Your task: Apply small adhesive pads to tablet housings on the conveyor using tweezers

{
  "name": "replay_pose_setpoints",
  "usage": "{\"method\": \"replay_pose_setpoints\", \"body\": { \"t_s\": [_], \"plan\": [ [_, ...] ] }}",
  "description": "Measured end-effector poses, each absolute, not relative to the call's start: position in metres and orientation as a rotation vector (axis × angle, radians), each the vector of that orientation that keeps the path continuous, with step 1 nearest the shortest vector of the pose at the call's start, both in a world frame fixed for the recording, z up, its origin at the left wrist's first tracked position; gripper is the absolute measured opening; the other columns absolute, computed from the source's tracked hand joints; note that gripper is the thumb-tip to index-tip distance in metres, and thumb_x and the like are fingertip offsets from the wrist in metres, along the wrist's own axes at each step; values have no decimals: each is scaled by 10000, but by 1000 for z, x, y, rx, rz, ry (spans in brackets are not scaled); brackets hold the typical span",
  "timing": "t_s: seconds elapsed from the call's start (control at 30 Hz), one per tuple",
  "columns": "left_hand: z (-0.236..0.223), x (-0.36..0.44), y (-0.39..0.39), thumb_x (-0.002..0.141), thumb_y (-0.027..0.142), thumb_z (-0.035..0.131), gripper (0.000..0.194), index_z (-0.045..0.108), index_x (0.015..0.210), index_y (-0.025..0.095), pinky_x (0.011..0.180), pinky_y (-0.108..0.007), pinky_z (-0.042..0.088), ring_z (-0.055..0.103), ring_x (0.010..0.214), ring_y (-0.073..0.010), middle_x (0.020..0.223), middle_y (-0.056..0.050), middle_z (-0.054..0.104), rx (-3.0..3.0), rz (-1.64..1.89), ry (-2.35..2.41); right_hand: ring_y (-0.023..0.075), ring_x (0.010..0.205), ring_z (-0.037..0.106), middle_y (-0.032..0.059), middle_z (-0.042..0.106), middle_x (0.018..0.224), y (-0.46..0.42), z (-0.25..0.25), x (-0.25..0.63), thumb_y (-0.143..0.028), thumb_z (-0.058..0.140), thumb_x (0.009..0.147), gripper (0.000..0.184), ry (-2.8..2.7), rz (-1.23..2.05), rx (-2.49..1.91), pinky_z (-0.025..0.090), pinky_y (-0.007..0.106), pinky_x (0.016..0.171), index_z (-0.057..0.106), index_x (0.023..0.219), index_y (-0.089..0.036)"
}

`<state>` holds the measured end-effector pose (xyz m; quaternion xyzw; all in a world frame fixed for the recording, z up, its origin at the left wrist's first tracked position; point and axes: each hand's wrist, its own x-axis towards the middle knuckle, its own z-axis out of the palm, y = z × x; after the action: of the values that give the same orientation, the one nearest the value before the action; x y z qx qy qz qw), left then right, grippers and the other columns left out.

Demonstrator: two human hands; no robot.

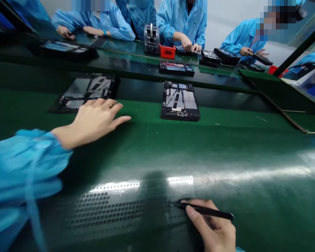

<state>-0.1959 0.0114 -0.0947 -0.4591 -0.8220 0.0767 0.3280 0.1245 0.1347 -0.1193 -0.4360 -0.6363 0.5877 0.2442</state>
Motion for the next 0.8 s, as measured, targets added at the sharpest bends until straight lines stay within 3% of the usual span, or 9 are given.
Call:
{"method": "replay_pose_setpoints", "body": {
  "t_s": [0.07,0.13,0.2,0.27,0.63,0.8],
  "plan": [
    [-89,-150,9,902,365,445,317,618,916,98,733,-289,509,632,843,-175,929,-41,644,-1524,169,-2060,190,723,652,68,701,769,139,-124,128,-354,733,648,194,-1748,1671,-1175,510,181,584,723,691,-165],
    [-85,-100,3,851,234,535,126,626,919,178,780,-242,495,620,865,-136,965,9,652,-1868,89,-1909,186,733,659,66,700,759,144,-128,133,-324,729,664,158,-1814,1715,-1120,503,157,563,733,722,-177],
    [-86,-60,-5,837,141,509,231,595,1052,141,893,-358,463,594,965,-202,1058,-53,631,-2208,-64,-1803,181,740,663,60,702,772,148,-131,136,-301,724,677,126,-1894,1716,-1052,511,149,593,737,737,-191],
    [-91,-37,-13,845,145,497,285,564,1120,119,931,-374,435,570,1025,-220,1113,-93,609,-2270,-108,-1803,168,715,665,54,705,798,151,-133,137,-302,719,684,116,-1922,1711,-1027,518,149,608,737,737,-200],
    [-103,-30,-17,850,148,509,309,543,1157,143,925,-378,423,548,1073,-239,1186,-94,573,-2200,-126,-1889,159,631,635,83,691,758,155,-136,130,-265,773,601,128,-1683,1880,-1112,510,186,563,730,647,-154],
    [-102,-28,-19,832,109,508,307,555,1132,159,940,-340,415,544,1069,-211,1151,-66,593,-2171,-229,-1951,181,670,641,73,667,703,169,-115,118,-269,789,567,166,-1624,1879,-1043,525,217,612,728,651,-140]
  ]
}}
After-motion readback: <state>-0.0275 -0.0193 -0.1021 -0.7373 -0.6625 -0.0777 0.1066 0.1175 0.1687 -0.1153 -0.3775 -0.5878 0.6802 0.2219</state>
